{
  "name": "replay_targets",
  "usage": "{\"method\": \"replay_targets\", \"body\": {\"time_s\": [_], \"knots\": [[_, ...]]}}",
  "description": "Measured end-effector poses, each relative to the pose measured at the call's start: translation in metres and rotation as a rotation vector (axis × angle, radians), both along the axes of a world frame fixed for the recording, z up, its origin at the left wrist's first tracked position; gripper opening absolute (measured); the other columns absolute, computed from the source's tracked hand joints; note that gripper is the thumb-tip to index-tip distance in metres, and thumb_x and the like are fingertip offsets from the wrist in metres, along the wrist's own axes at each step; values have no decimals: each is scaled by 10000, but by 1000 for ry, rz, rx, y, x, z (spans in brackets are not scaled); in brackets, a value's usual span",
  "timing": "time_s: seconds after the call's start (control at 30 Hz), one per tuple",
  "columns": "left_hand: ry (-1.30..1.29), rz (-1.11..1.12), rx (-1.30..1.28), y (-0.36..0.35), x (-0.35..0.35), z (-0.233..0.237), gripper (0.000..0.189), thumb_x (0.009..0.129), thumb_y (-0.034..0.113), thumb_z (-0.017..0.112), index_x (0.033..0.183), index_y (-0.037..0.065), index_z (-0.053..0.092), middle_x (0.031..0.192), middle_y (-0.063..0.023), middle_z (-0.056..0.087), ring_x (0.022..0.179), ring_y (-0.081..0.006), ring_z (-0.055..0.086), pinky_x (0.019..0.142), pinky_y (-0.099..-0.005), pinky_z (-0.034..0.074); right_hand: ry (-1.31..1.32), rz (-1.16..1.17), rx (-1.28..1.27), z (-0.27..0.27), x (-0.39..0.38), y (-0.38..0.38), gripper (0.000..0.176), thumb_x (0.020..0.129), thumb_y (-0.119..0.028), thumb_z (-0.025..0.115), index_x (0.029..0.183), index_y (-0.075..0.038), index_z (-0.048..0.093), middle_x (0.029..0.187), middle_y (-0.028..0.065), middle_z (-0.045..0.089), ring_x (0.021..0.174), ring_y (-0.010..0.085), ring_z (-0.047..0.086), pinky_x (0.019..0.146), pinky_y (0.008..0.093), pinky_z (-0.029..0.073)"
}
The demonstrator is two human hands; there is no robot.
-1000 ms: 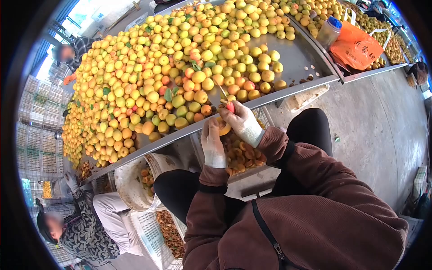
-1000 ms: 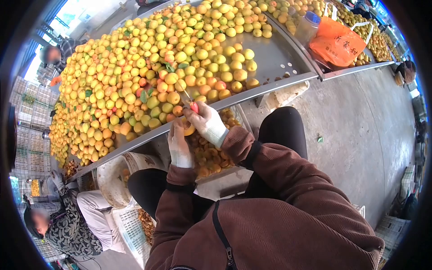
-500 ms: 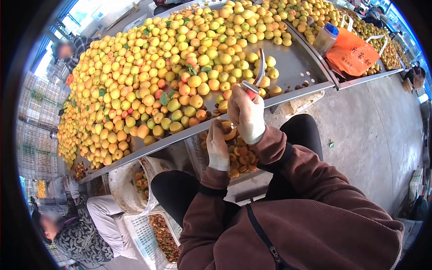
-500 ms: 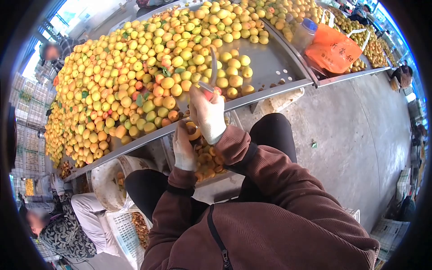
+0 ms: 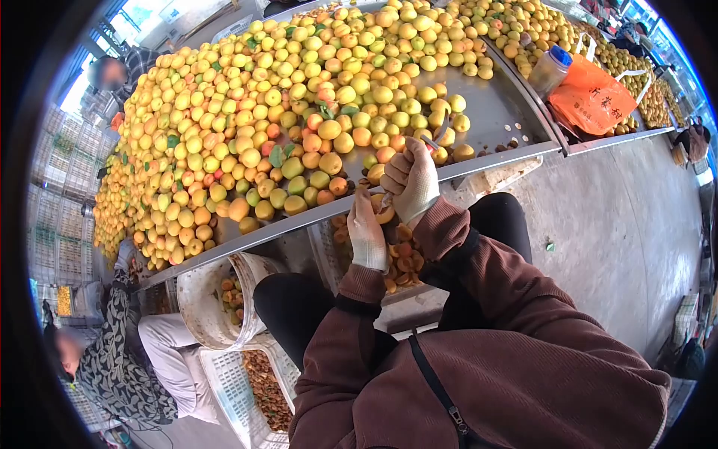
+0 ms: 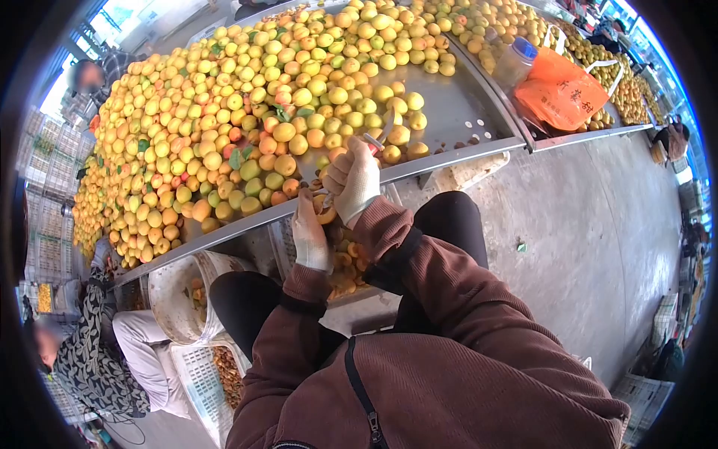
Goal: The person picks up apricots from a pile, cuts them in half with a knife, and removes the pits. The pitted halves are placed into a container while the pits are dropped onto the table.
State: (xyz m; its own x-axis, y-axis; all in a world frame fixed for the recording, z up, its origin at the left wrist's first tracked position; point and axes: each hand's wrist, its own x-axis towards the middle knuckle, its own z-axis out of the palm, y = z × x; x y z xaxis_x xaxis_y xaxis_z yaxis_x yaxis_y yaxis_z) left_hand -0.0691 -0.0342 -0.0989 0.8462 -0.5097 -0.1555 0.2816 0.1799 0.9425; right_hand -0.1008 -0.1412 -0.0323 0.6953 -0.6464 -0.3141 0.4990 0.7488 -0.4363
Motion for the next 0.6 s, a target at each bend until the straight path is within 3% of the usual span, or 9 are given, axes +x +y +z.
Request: {"method": "replay_targets", "body": {"time_s": [0.1,0.2,0.23,0.3,0.33,0.37,0.43,0.53,0.6], "knots": [[83,-34,3,-3,5,-6,429,1020,382,404,1096,2,589,982,-55,638,837,-127,635,724,-273,528,-48,13,21,-4,4,-1,425,949,-298,521,601,-210,291,519,-81,254,407,76,202,403,263,170],[-110,58,-22,-1,5,3,432,1011,417,417,1033,23,595,881,-45,630,723,-116,622,616,-251,511,-91,78,-48,8,3,1,452,950,-326,538,605,-208,271,532,-81,243,422,78,199,415,260,169],[71,-1,25,6,4,26,438,1006,443,417,1002,42,592,820,-37,614,652,-106,596,553,-238,474,-123,134,-198,12,-1,-3,382,944,-312,564,613,-189,420,541,-74,348,435,72,300,428,237,231],[249,-59,70,17,8,48,445,1001,469,416,971,60,589,759,-28,597,582,-96,570,489,-224,437,359,133,-716,30,0,-3,246,925,-274,599,746,-106,605,614,-45,510,501,100,468,474,249,373],[298,-51,76,20,12,52,469,981,505,435,957,64,592,757,-17,588,518,-94,522,429,-216,376,409,174,-1067,24,-6,1,194,912,-198,642,1018,-39,608,741,-10,563,617,132,549,558,264,472],[348,-46,82,23,16,54,496,962,542,454,944,68,595,754,-6,578,455,-92,473,368,-208,315,406,171,-1072,24,-12,6,194,912,-198,642,1018,-39,608,741,-10,563,617,132,549,558,264,472],[327,-98,112,26,23,47,512,975,525,446,993,41,611,830,-21,613,591,-103,563,475,-222,425,716,544,-1693,23,-23,13,448,814,-258,739,1170,-42,575,889,153,676,839,284,678,739,348,536],[20,23,16,23,21,17,533,1008,469,440,1142,-19,607,1003,-64,649,924,-137,606,809,-265,480,597,628,-1707,9,-30,8,452,797,-270,741,1166,-65,580,924,176,675,892,310,681,758,376,534],[-8,5,26,24,20,7,540,1008,473,440,1139,-24,607,997,-64,648,918,-136,599,812,-268,473,550,578,-1794,4,-34,9,454,788,-250,729,1183,-83,579,946,156,675,877,336,670,748,394,533]]}}
